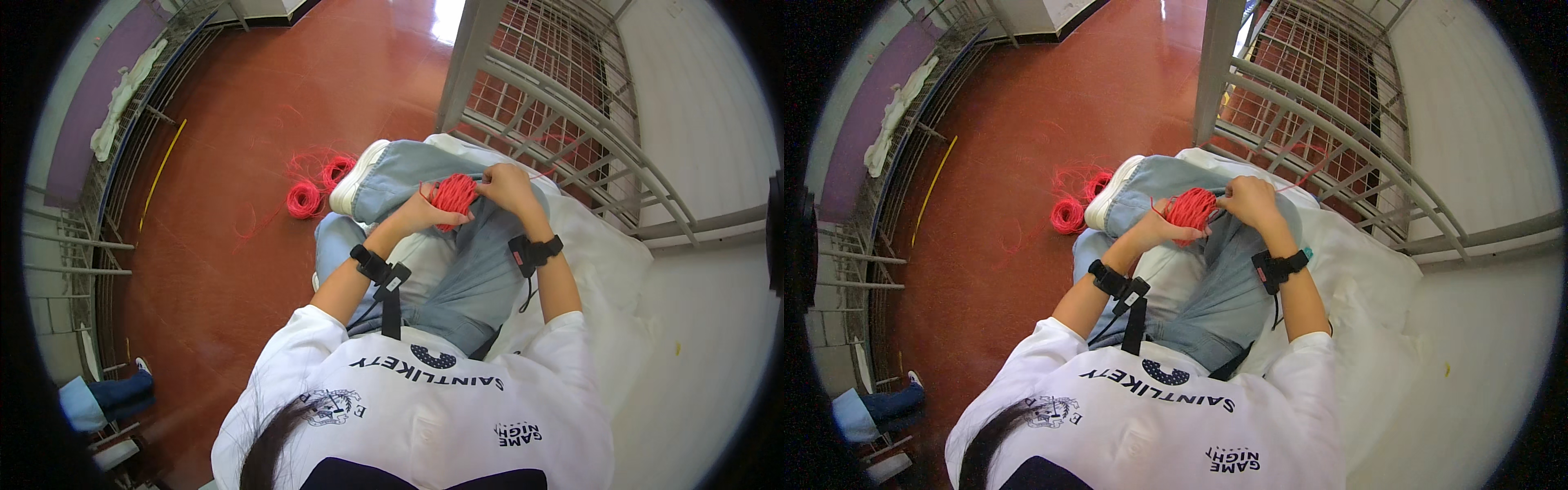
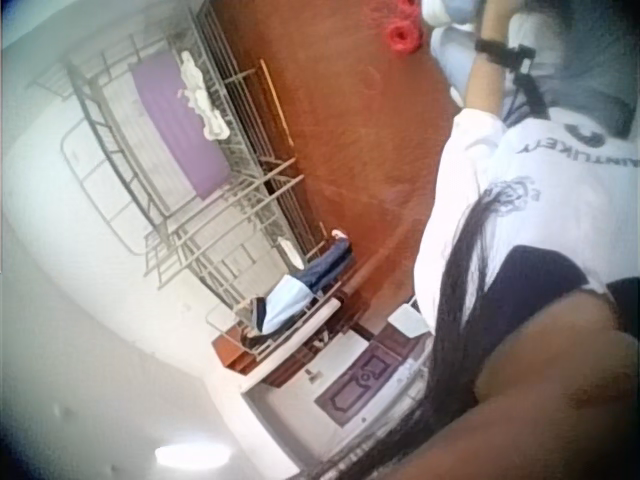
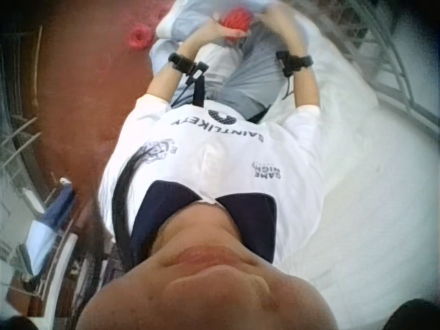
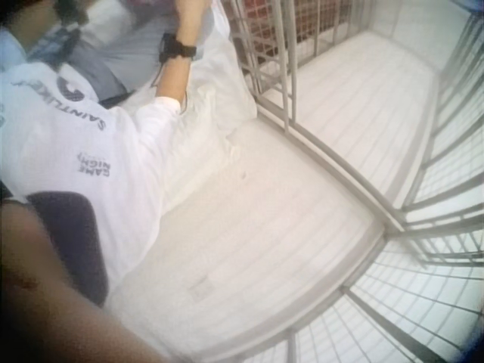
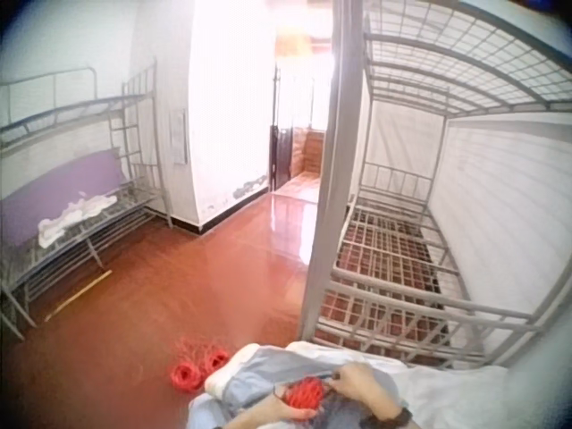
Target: The person winds red yarn by hand into a ball while sitting on a bed.
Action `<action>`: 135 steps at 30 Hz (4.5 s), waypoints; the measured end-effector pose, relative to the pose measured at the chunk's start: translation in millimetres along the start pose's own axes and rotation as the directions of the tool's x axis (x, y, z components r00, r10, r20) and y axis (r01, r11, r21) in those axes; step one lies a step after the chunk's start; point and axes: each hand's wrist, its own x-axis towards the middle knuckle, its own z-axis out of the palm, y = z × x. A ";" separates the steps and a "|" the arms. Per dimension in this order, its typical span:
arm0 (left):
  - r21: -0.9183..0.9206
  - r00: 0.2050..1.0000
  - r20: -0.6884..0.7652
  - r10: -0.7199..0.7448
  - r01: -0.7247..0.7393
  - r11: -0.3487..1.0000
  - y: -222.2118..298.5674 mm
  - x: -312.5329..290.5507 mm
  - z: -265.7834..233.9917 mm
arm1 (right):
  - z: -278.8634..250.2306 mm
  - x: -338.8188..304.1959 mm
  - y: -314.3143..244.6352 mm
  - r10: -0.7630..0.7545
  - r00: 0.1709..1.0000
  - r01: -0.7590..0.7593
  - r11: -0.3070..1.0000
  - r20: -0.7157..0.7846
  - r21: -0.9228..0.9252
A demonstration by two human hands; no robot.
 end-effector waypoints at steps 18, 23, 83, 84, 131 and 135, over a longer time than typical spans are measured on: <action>0.229 0.943 -0.303 0.136 -0.067 0.971 -19.2 -9.9 -17.1 | 1.5 -11.6 -56.6 0.066 0.998 -0.061 0.824 0.011 0.564; 0.255 0.920 -0.339 0.197 -0.112 0.960 -34.3 -5.9 -23.6 | 14.9 -8.3 -58.2 0.099 0.994 -0.044 0.683 -0.034 0.729; 0.942 0.920 0.175 0.351 -0.259 0.211 1.4 -10.6 -22.0 | 16.8 9.2 -28.8 -0.093 0.996 0.084 0.921 0.003 0.380; 0.944 0.920 0.171 0.353 -0.256 0.210 -3.7 -10.7 -26.2 | 16.7 9.3 -30.4 -0.059 0.998 0.054 0.883 -0.004 0.467; 0.791 0.679 -0.349 0.646 -0.156 0.592 24.4 -26.4 -41.4 | -24.0 -7.1 -112.8 -0.188 0.975 0.218 0.705 -0.119 0.675; 0.653 0.706 -0.435 0.558 -0.179 0.736 15.1 -27.6 -46.7 | 18.2 6.5 -98.2 -0.151 0.981 0.188 0.630 -0.119 0.753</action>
